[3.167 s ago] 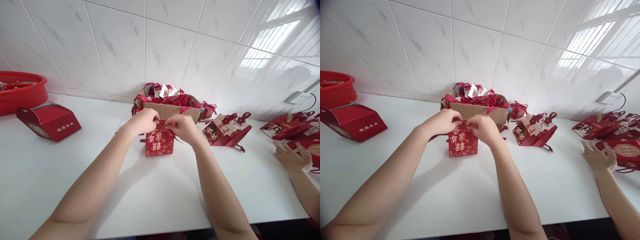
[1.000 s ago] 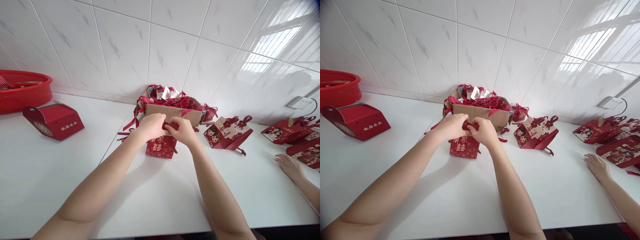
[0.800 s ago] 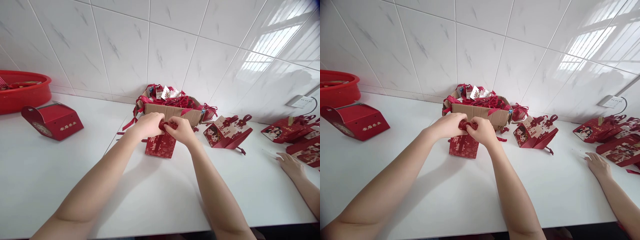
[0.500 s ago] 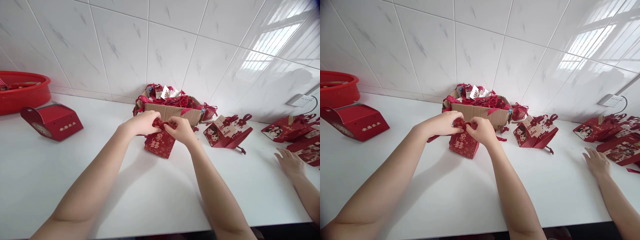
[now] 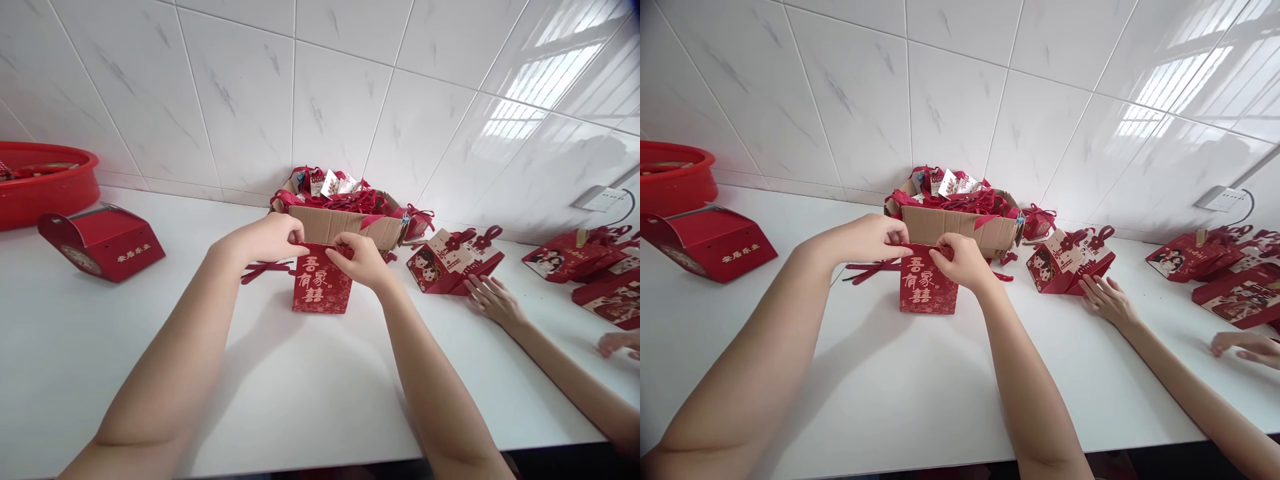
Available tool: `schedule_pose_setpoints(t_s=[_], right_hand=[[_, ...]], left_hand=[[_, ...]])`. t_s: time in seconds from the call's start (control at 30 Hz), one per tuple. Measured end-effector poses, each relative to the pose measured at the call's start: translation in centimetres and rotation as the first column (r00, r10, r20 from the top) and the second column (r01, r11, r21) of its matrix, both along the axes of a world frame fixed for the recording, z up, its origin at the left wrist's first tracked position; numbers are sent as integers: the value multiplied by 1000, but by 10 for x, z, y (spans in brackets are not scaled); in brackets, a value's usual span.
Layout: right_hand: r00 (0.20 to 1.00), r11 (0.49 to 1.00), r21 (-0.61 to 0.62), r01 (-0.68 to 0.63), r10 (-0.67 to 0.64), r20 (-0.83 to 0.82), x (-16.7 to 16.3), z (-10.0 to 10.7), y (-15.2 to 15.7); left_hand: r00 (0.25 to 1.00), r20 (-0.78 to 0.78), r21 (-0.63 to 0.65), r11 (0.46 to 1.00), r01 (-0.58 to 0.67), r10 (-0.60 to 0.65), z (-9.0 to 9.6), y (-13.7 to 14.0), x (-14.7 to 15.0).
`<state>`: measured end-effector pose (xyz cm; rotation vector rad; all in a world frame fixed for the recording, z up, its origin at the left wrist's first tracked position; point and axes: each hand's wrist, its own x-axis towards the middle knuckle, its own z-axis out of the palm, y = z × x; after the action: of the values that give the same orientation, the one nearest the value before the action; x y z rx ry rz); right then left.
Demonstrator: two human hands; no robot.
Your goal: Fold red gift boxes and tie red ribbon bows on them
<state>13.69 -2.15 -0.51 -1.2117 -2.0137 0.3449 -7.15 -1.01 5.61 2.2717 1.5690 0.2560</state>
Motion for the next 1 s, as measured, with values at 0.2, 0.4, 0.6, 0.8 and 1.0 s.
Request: schedule_pose_setpoints(t_s=[0.2,0.4,0.6,0.8,1.0], right_hand=[[1000,999,45,-15,15,5,2,-5,4],[996,945,319,-76,90,-29,2,-6,4],[986,840,542,12,81,-148,-3,2,-4],[983,852,522,-18,109,-144,-6,6,-8],[996,790,607,-82,82,28,-12,2,-9]], left_hand=[[996,71,98,994,-55,48,12,-4,-22],[705,699,107,992,62,-120,17,-11,-19],[222,964,79,951,298,-150,15,-10,-7],[219,954,146,955,258,-205,18,-20,7],[408,883,214,972,93,-234,15,-22,12]])
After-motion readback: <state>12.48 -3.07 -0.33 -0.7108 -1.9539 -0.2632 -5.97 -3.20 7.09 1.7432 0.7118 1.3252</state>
